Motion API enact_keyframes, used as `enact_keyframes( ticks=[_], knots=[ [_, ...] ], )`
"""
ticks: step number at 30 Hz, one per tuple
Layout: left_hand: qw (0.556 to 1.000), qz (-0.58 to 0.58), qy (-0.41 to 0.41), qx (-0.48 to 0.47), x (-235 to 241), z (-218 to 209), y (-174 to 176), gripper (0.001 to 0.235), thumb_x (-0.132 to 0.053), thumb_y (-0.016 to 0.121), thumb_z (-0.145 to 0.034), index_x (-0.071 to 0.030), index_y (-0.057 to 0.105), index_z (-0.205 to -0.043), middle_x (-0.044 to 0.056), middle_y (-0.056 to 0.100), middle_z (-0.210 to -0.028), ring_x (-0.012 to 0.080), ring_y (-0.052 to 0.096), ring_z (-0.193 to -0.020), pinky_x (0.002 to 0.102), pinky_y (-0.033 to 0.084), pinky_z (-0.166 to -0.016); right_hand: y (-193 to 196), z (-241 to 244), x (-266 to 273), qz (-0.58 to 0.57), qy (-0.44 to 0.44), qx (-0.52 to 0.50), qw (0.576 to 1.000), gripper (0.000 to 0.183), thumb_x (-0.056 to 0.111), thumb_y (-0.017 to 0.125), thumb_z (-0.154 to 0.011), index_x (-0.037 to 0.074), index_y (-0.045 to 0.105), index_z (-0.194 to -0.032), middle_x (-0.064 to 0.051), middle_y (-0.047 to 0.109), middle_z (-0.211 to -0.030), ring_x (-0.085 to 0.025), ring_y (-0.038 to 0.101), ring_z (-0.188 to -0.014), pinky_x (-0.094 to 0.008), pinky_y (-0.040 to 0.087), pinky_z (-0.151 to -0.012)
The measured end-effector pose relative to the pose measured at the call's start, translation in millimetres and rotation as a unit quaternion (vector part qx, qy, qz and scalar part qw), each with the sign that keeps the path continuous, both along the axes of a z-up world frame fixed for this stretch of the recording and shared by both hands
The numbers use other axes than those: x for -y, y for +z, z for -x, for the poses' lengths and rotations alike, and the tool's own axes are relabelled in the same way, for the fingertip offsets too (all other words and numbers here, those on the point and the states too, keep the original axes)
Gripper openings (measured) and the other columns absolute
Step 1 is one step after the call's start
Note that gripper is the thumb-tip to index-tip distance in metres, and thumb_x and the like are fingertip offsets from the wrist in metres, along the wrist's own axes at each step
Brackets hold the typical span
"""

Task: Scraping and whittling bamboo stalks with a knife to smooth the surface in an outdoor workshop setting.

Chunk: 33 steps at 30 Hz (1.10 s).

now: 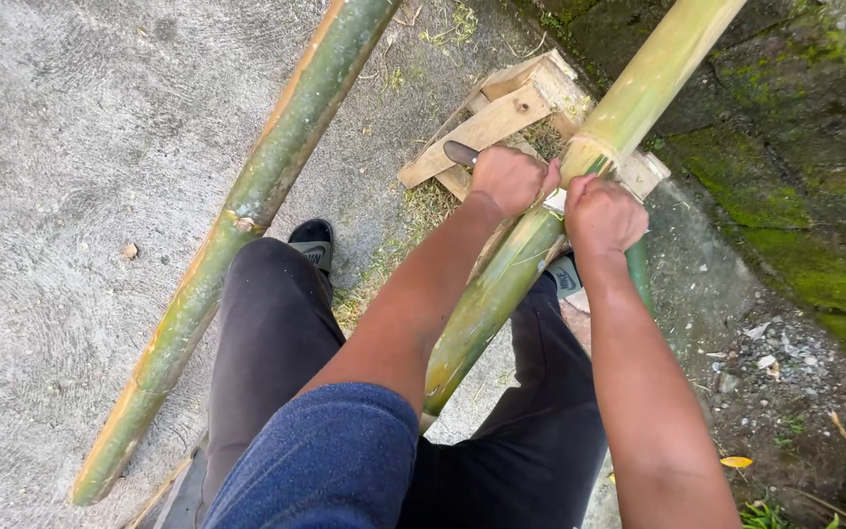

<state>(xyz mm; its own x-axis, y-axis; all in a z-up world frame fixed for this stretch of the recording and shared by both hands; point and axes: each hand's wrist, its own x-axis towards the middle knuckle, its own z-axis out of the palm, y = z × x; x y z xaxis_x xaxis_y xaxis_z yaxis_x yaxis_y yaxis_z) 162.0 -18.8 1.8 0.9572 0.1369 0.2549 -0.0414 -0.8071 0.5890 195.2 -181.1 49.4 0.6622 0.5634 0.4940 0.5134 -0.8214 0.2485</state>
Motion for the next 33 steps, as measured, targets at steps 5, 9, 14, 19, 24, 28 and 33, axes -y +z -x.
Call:
enact_keyframes(
  ticks=[5,9,14,19,24,28,33],
  knots=[
    [1.000,0.004,0.008,0.002,-0.1,0.6,-2.1,0.062,-0.043,0.043,-0.100,-0.018,0.068,-0.049,0.007,0.067,-0.054,0.0288,0.067,-0.052,0.045,0.052,-0.051,2.9,-0.3,-2.0,0.014,0.004,0.007,1.000,0.039,0.019,0.065,-0.097,0.014,0.063,-0.059,-0.008,0.068,-0.065,-0.028,0.064,-0.050,-0.041,0.051,-0.048],
    [1.000,0.013,0.000,0.001,0.7,0.4,-2.0,0.061,-0.042,0.044,-0.099,-0.017,0.067,-0.049,0.008,0.066,-0.053,0.0288,0.067,-0.051,0.044,0.053,-0.051,3.9,-0.2,-0.9,0.025,-0.003,0.002,1.000,0.039,0.019,0.064,-0.098,0.013,0.063,-0.059,-0.008,0.068,-0.065,-0.028,0.063,-0.049,-0.041,0.050,-0.047],
    [0.999,0.030,-0.004,0.012,0.3,20.8,-5.2,0.059,-0.042,0.045,-0.098,-0.018,0.068,-0.049,0.008,0.066,-0.052,0.0290,0.067,-0.050,0.045,0.052,-0.050,6.2,19.3,-1.9,0.038,-0.009,-0.018,0.999,0.041,0.020,0.064,-0.098,0.013,0.062,-0.058,-0.009,0.066,-0.061,-0.029,0.062,-0.047,-0.042,0.049,-0.045],
    [0.999,0.055,-0.001,-0.001,-5.6,90.4,-9.6,0.060,-0.043,0.045,-0.100,-0.018,0.066,-0.049,0.008,0.063,-0.050,0.0297,0.063,-0.047,0.045,0.050,-0.047,11.2,86.5,-12.7,0.059,-0.008,-0.049,0.997,0.042,0.021,0.064,-0.097,0.014,0.060,-0.056,-0.010,0.062,-0.057,-0.029,0.059,-0.045,-0.043,0.047,-0.044],
    [0.995,0.025,-0.044,-0.083,-18.2,163.8,-8.0,0.066,-0.041,0.042,-0.104,-0.016,0.057,-0.045,0.002,0.053,-0.043,0.0251,0.053,-0.036,0.044,0.045,-0.042,1.9,151.2,-19.0,0.025,0.041,-0.064,0.997,0.039,0.015,0.065,-0.094,0.011,0.055,-0.057,-0.010,0.061,-0.061,-0.029,0.059,-0.050,-0.043,0.047,-0.047],
    [0.997,0.017,-0.061,-0.052,-14.5,200.9,-1.6,0.063,-0.040,0.043,-0.102,-0.016,0.056,-0.045,0.002,0.053,-0.042,0.0257,0.053,-0.037,0.044,0.044,-0.043,13.4,197.9,-15.1,0.010,0.012,-0.106,0.994,0.038,0.016,0.066,-0.095,0.011,0.056,-0.058,-0.010,0.061,-0.062,-0.029,0.059,-0.050,-0.043,0.047,-0.048],
    [0.994,0.010,-0.086,-0.069,-14.9,173.9,6.5,0.062,-0.040,0.042,-0.105,-0.016,0.058,-0.049,0.004,0.056,-0.044,0.0266,0.055,-0.037,0.044,0.047,-0.043,-5.5,169.2,-0.3,-0.040,-0.019,-0.130,0.991,0.038,0.021,0.062,-0.096,0.009,0.062,-0.060,-0.011,0.063,-0.064,-0.033,0.059,-0.050,-0.046,0.046,-0.048]
  ],
)
